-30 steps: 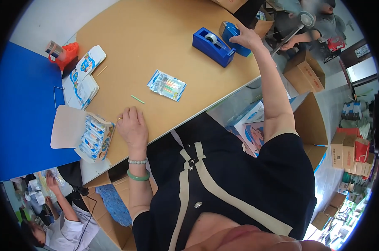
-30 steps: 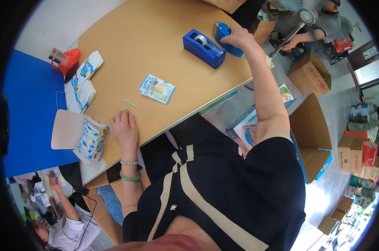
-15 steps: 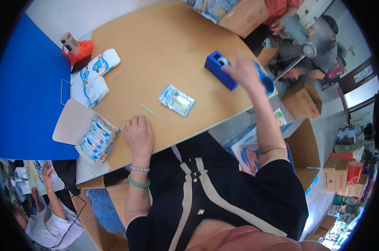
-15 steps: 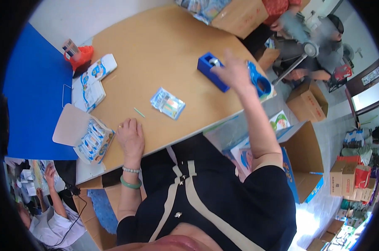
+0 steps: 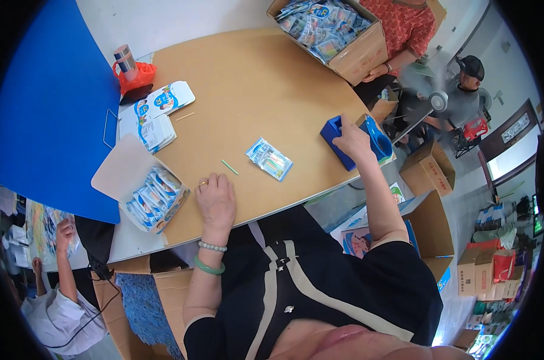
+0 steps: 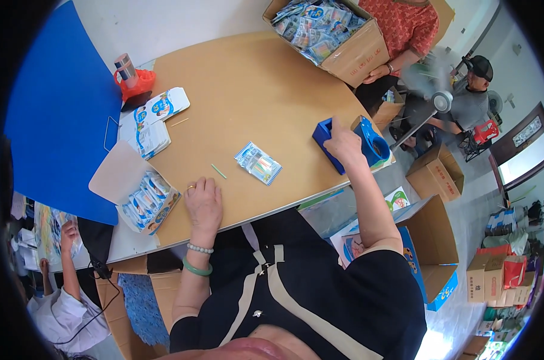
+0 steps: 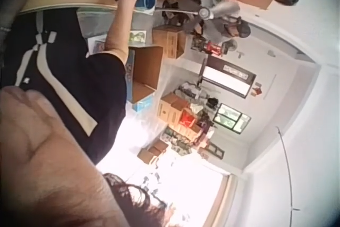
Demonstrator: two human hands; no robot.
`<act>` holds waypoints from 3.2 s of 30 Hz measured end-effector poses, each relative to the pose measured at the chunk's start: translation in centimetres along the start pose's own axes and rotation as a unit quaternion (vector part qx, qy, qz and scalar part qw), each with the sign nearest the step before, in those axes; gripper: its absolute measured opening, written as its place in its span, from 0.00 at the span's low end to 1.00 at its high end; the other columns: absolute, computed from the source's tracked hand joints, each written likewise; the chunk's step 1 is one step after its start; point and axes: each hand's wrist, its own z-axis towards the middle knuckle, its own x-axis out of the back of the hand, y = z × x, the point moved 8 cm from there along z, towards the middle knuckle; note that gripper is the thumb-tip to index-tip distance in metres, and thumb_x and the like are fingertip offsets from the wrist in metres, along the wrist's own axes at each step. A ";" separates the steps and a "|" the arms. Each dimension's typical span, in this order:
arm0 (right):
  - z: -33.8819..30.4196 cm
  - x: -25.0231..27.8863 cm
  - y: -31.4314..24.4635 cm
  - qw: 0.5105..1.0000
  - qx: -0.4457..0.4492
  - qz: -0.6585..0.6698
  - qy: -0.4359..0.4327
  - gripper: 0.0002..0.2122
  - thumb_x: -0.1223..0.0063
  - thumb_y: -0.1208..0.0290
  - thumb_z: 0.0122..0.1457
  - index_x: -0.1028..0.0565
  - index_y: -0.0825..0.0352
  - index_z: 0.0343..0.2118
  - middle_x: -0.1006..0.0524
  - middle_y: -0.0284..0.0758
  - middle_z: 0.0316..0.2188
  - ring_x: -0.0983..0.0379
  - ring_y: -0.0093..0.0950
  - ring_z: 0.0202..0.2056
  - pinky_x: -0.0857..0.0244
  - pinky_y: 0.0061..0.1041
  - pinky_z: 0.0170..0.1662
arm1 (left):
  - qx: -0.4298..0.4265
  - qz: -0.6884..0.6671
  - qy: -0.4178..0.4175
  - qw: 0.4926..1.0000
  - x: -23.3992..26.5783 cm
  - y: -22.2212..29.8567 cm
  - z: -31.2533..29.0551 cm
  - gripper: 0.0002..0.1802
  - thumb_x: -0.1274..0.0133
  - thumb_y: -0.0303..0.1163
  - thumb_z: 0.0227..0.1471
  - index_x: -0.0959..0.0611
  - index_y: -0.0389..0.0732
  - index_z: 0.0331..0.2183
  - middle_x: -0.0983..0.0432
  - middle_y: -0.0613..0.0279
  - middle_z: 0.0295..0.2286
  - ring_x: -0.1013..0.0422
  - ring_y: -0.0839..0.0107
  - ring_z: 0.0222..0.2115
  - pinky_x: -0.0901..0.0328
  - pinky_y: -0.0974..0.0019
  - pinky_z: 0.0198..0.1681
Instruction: The person packages sachets by folding flat cardboard boxes into shape by hand, then sealing them with a tape dispenser.
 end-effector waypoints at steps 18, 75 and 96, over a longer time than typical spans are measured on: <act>19.2 9.4 4.2 0.865 0.044 0.370 0.336 0.39 0.43 0.73 0.50 0.47 0.65 0.66 0.24 0.41 0.41 0.25 0.31 0.39 0.32 0.27 0.44 | -0.006 -0.006 0.003 1.000 0.6 0.4 -0.1 0.09 0.44 0.32 0.49 0.22 0.40 0.34 0.27 0.55 0.37 0.33 0.53 0.41 0.39 0.52 0.45; 13.4 -10.2 -7.4 0.707 0.050 0.673 0.212 0.27 0.39 0.74 0.50 0.33 0.69 0.55 0.25 0.40 0.48 0.30 0.30 0.50 0.36 0.29 0.53 | 0.014 -0.007 0.007 1.000 0.6 -0.1 0.0 0.08 0.44 0.31 0.48 0.22 0.40 0.32 0.27 0.55 0.35 0.33 0.53 0.40 0.38 0.52 0.44; 15.8 -10.9 -4.8 0.729 0.076 0.641 0.229 0.22 0.41 0.74 0.53 0.32 0.71 0.51 0.24 0.39 0.45 0.28 0.29 0.46 0.37 0.27 0.51 | 0.018 -0.020 0.003 1.000 0.0 -0.2 0.3 0.10 0.43 0.32 0.48 0.22 0.41 0.34 0.28 0.58 0.37 0.33 0.57 0.40 0.38 0.55 0.44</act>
